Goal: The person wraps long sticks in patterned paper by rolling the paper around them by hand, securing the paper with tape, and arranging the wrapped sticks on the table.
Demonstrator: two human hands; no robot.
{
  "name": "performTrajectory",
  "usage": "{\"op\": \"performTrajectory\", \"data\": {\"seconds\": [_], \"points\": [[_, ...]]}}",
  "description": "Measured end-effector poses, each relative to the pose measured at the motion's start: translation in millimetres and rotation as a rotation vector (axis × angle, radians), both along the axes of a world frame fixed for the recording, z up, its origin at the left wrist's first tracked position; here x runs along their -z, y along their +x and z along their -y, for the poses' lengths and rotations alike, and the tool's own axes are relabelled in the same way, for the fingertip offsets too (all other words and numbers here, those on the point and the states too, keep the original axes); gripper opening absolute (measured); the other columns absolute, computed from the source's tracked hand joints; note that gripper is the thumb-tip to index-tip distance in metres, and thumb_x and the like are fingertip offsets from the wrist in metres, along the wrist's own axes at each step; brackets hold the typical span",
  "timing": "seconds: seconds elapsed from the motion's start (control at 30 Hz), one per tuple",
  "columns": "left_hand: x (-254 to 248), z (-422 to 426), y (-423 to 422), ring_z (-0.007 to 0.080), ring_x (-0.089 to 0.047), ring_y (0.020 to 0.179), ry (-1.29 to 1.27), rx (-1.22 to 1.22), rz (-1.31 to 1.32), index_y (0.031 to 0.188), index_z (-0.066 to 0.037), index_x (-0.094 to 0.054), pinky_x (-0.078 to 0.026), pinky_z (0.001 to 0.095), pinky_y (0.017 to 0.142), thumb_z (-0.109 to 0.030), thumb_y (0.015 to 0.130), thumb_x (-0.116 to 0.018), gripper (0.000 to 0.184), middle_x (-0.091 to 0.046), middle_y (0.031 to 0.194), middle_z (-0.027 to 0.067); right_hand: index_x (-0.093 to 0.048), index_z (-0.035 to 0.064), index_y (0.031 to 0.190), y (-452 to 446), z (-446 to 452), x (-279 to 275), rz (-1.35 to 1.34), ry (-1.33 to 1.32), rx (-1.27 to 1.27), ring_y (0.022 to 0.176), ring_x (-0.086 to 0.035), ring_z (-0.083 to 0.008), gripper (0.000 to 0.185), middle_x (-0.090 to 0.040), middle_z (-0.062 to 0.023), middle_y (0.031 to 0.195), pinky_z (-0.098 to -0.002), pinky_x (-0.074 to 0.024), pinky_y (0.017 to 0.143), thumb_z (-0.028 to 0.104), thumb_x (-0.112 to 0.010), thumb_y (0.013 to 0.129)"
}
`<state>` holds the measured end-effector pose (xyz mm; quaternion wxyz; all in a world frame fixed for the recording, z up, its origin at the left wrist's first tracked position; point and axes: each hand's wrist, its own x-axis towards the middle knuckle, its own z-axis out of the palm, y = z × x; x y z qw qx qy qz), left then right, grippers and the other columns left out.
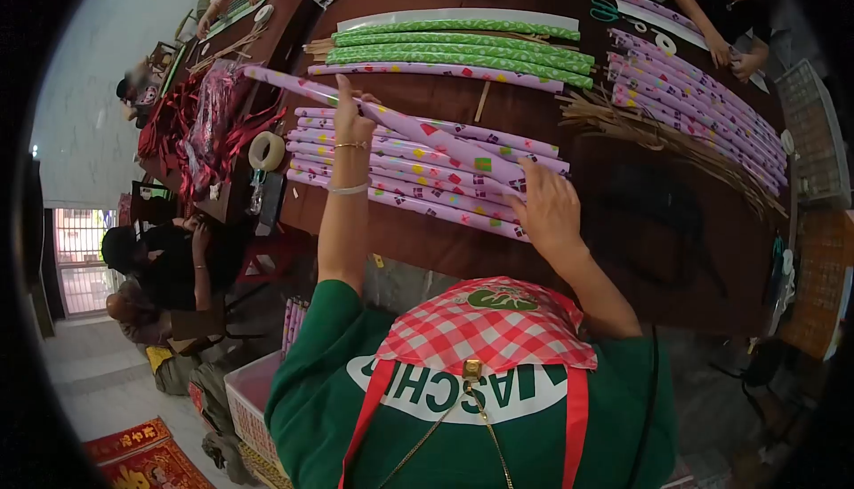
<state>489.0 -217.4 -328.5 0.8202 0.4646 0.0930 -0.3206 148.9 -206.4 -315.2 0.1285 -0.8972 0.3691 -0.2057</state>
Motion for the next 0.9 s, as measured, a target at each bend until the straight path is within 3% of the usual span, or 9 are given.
{"op": "performTrajectory", "data": {"seconds": [0.2,0.23,0.37,0.5,0.53,0.6,0.63,0.7,0.9], "points": [[89,-3,-10,0.0178,-0.049,0.055,0.055,0.057,-0.139,0.076,-0.006,-0.047,-0.043,0.0346,0.05,-0.032,0.078,-0.07,0.035,-0.046,0.067,0.0043,-0.058,0.0094,0.097,-19,34,25,0.004,0.085,0.025,0.083,-0.059,-0.0253,0.033,-0.06,-0.0063,0.093,-0.0365,-0.0452,0.07,0.025,-0.068,0.07],[87,-6,-12,0.0193,-0.051,0.057,0.028,0.099,-0.192,0.077,-0.005,-0.049,-0.045,0.0346,0.052,-0.02,0.081,-0.066,0.023,-0.049,0.07,0.0047,-0.058,0.0096,0.098,-23,42,30,-0.017,0.161,-0.003,0.083,-0.059,-0.0259,0.034,-0.061,-0.0066,0.093,-0.037,-0.0462,0.07,0.028,-0.068,0.071],[97,-22,-13,0.0186,-0.054,0.066,0.033,0.233,-0.157,0.084,-0.006,-0.05,-0.046,0.0303,0.057,-0.013,0.083,-0.06,0.013,-0.051,0.071,0.0045,-0.058,0.0087,0.098,-28,60,44,-0.014,0.172,-0.043,0.082,-0.06,-0.0284,0.036,-0.06,-0.0066,0.09,-0.0371,-0.0478,0.068,0.03,-0.068,0.071],[125,-24,-9,0.0266,-0.057,0.079,0.362,0.121,0.379,0.107,0.002,-0.049,-0.048,0.0354,0.071,-0.018,0.082,-0.062,0.035,-0.056,0.091,0.0123,-0.058,0.0093,0.099,-20,78,64,-0.007,0.102,-0.081,0.082,-0.06,-0.0283,0.036,-0.06,-0.006,0.09,-0.037,-0.048,0.068,0.03,-0.068,0.071],[126,-24,-10,0.0275,-0.056,0.087,0.808,-0.09,0.883,0.111,0.005,-0.045,-0.044,0.039,0.078,-0.018,0.081,-0.061,0.041,-0.057,0.091,0.015,-0.058,0.0093,0.099,-17,84,73,-0.008,0.106,-0.087,0.082,-0.06,-0.0283,0.036,-0.06,-0.006,0.09,-0.037,-0.048,0.068,0.03,-0.068,0.071],[120,-28,-7,0.0303,-0.046,0.112,1.057,-0.169,1.423,0.125,0.004,-0.038,-0.031,0.0459,0.096,-0.021,0.08,-0.061,0.057,-0.054,0.109,0.0194,-0.058,0.0096,0.099,-11,94,94,0.012,0.124,-0.128,0.083,-0.059,-0.0285,0.038,-0.061,-0.0062,0.092,-0.0375,-0.0482,0.069,0.032,-0.068,0.071],[119,-29,-3,0.0303,-0.046,0.112,1.062,-0.173,1.421,0.125,0.004,-0.038,-0.031,0.0459,0.096,-0.021,0.08,-0.061,0.057,-0.054,0.109,0.0194,-0.058,0.0096,0.099,-9,96,104,0.013,0.125,-0.134,0.083,-0.059,-0.0285,0.038,-0.061,-0.0062,0.092,-0.0375,-0.0482,0.069,0.032,-0.068,0.071],[119,-31,7,0.0299,-0.043,0.118,0.935,0.322,1.77,0.121,-0.004,-0.048,-0.032,0.0463,0.097,-0.024,0.083,-0.059,0.045,-0.054,0.117,0.0125,-0.058,0.0097,0.1,-3,99,115,-0.021,0.226,-0.129,0.086,-0.059,-0.0292,0.04,-0.06,-0.0078,0.094,-0.0383,-0.0478,0.071,0.035,-0.068,0.071],[143,-34,14,0.029,-0.04,0.123,0.973,0.808,1.794,0.12,-0.01,-0.053,-0.025,0.0472,0.103,-0.033,0.09,-0.044,0.039,-0.049,0.129,0.0081,-0.058,0.0081,0.105,2,93,123,-0.031,0.335,-0.17,0.095,-0.056,-0.0297,0.04,-0.059,-0.0098,0.098,-0.0373,-0.0442,0.081,0.033,-0.066,0.074]]}}
